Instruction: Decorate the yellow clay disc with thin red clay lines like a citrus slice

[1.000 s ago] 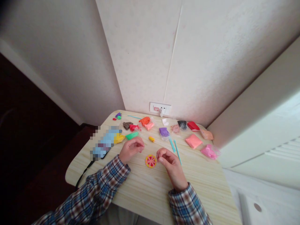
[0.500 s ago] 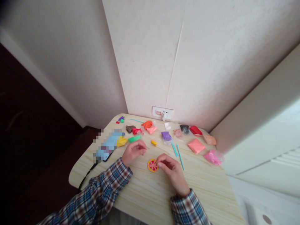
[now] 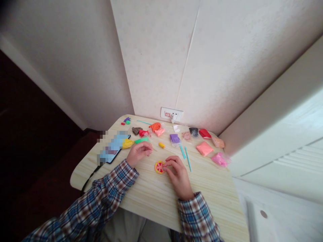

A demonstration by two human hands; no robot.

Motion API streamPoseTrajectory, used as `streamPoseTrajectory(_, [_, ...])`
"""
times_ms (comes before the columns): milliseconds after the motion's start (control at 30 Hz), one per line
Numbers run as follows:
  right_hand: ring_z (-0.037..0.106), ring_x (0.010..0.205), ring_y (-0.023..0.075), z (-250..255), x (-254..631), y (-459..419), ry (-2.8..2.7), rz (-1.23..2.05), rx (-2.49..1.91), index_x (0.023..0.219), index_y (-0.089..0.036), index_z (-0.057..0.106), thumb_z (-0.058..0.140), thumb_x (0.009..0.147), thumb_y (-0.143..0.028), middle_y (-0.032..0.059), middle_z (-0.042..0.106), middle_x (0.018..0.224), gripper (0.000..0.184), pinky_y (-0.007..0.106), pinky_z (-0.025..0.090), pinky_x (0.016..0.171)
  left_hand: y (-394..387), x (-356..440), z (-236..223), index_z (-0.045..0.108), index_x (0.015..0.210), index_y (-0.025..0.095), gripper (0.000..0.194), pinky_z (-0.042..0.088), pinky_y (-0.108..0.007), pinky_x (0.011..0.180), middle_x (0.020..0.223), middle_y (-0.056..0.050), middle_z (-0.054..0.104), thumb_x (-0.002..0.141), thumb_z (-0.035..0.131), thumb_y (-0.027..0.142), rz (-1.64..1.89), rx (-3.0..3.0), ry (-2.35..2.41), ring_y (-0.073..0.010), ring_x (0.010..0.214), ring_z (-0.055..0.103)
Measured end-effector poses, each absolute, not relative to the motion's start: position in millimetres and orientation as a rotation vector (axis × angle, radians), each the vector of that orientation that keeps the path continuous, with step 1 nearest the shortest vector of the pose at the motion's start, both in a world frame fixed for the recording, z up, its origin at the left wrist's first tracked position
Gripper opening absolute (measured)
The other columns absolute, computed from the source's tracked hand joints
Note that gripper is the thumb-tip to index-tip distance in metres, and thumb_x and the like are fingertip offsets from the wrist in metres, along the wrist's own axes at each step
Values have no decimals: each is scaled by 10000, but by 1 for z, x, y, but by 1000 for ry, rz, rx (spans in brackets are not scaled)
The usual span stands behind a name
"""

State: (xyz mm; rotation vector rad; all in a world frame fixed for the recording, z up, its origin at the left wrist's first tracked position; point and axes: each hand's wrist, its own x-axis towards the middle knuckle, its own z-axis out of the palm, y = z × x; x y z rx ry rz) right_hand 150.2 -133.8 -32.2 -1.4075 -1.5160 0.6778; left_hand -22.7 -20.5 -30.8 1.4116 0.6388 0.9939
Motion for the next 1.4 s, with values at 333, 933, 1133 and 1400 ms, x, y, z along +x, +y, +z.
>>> streamPoseTrajectory(333, [518,985,237,-30,144,-133,-1747,510,-1545,802,-219,611,544,850,-367,74,562,1013,169,423,381,869,-22,-18,-26,603,704,124,261,440,-218,552,701,-11,561,670,730,349,979,1407,621,-95,604,521])
streamPoseTrajectory(933, [510,1064,244,-30,145,-141,-1896,438,-1577,949,-258,644,507,869,-264,73,543,1133,159,440,331,903,-26,-16,-25,619,695,118,184,442,-224,588,715,-22,572,682,711,277,893,1481,631,-110,656,534])
streamPoseTrajectory(1133, [533,1040,225,-32,147,-148,-1951,405,-1523,1060,-287,634,460,878,-198,65,553,1146,267,418,338,885,-26,-17,-25,627,697,120,195,445,-221,594,720,-17,579,679,718,292,901,1496,628,-96,632,530])
streamPoseTrajectory(1400, [540,1018,204,-35,151,-157,-2028,324,-1523,1198,-324,563,408,856,-96,60,536,1203,439,406,309,872,-27,-16,-25,623,694,121,240,439,-216,586,713,-8,568,665,731,334,882,1464,601,-86,618,519])
